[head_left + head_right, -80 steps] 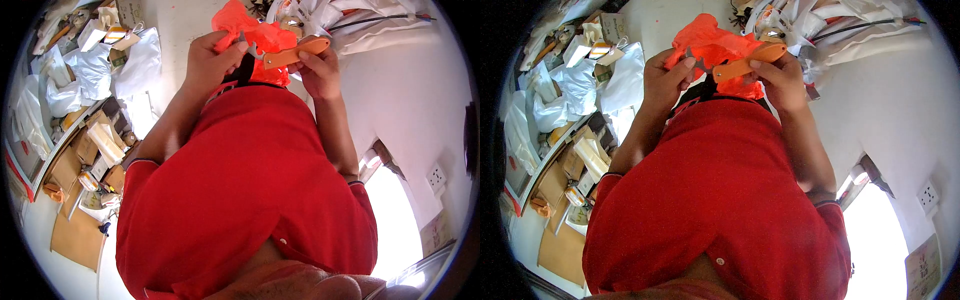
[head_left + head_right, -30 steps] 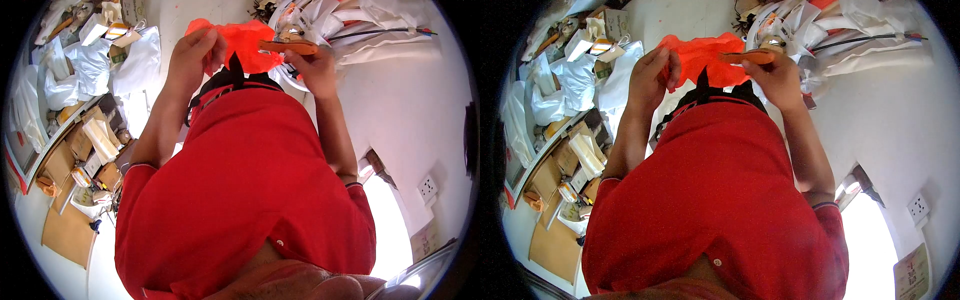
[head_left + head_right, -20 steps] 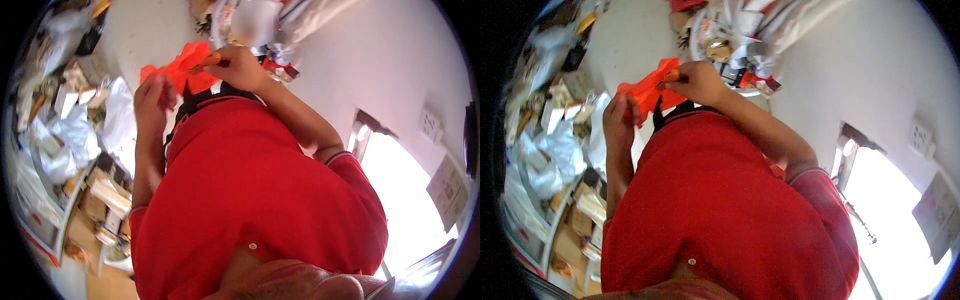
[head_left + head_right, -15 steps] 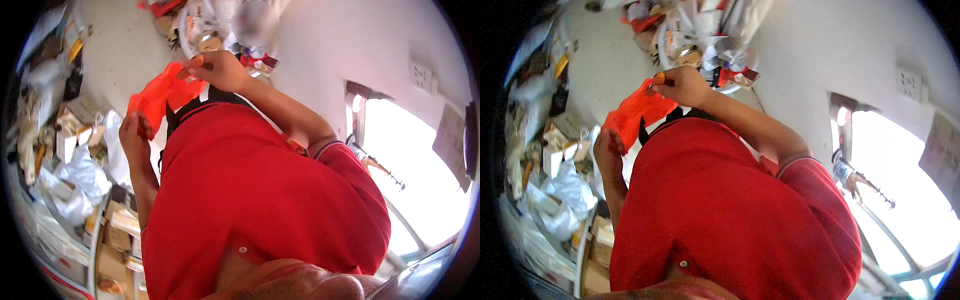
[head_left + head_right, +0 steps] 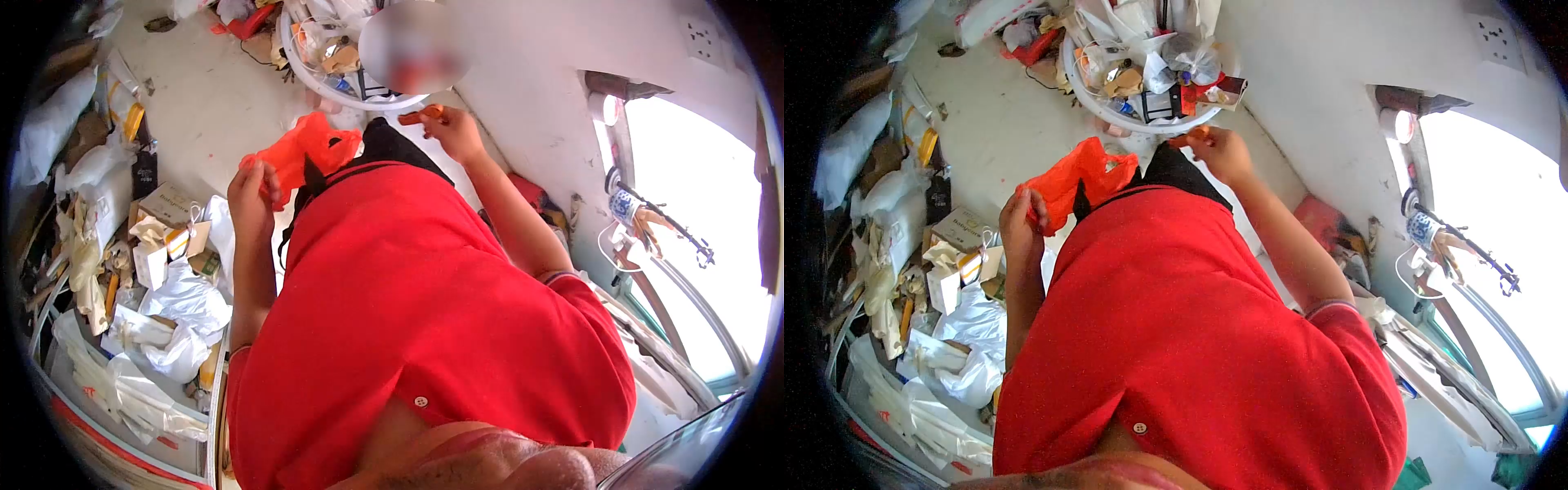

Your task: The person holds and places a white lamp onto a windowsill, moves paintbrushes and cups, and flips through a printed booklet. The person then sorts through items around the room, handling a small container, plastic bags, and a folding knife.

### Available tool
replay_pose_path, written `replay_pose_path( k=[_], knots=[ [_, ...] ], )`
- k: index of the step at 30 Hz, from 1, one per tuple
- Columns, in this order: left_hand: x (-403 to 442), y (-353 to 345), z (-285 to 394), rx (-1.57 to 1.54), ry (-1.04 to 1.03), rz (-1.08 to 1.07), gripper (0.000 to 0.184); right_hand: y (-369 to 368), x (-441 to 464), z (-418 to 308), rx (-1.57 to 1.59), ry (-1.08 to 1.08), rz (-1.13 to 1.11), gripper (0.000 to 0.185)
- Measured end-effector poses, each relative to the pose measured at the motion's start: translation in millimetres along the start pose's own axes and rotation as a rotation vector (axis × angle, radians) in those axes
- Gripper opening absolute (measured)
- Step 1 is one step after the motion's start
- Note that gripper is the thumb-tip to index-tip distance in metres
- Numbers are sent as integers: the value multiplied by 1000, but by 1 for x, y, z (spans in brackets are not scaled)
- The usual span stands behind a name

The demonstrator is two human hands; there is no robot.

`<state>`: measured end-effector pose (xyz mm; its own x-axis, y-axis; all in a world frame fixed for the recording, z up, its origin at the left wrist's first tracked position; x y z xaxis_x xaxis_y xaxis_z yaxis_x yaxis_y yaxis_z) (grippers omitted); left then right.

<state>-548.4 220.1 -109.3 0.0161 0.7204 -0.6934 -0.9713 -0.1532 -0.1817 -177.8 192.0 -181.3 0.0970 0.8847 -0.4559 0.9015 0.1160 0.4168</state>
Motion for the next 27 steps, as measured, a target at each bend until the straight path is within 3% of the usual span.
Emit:
replay_pose_path(
  k=[8, 9, 11, 12, 18, 25, 27],
  knots=[
    [-16, -29, -20, 24, 7, 54, 21, 20, -26, 116, 27, -243, -38, 28],
    [-19, -36, -27, 21, -5, -28, 22, 30, -31, 108, -1, -260, -66, 27],
    [-21, -58, -42, 5, 11, 48, 23, 35, -30, 161, 111, -240, -1, 27],
    [-24, -70, -48, -13, 58, 45, 23, 44, -42, 142, 359, -279, 55, 28],
    [-45, -147, -83, 5, 110, -174, 22, 104, -77, 172, 302, -246, 88, 29],
    [-48, -172, -117, 73, 111, -276, 22, 156, -145, 184, 297, -308, 296, 27],
    [-44, -182, -122, 164, 108, -327, 22, 150, -166, 225, 157, -323, 355, 31]
  ],
)
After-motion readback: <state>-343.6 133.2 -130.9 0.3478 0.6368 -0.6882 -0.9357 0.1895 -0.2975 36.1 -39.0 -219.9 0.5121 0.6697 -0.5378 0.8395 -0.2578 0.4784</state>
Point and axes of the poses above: each hand's wrist, its own x-axis towards the middle knuckle, its own y-axis out of the back of the hand, z = x × y, the point moved 4 cm from there along x, towards the middle knuckle, and after that the axes turned 8 degrees about y, right-handed, at the moved point
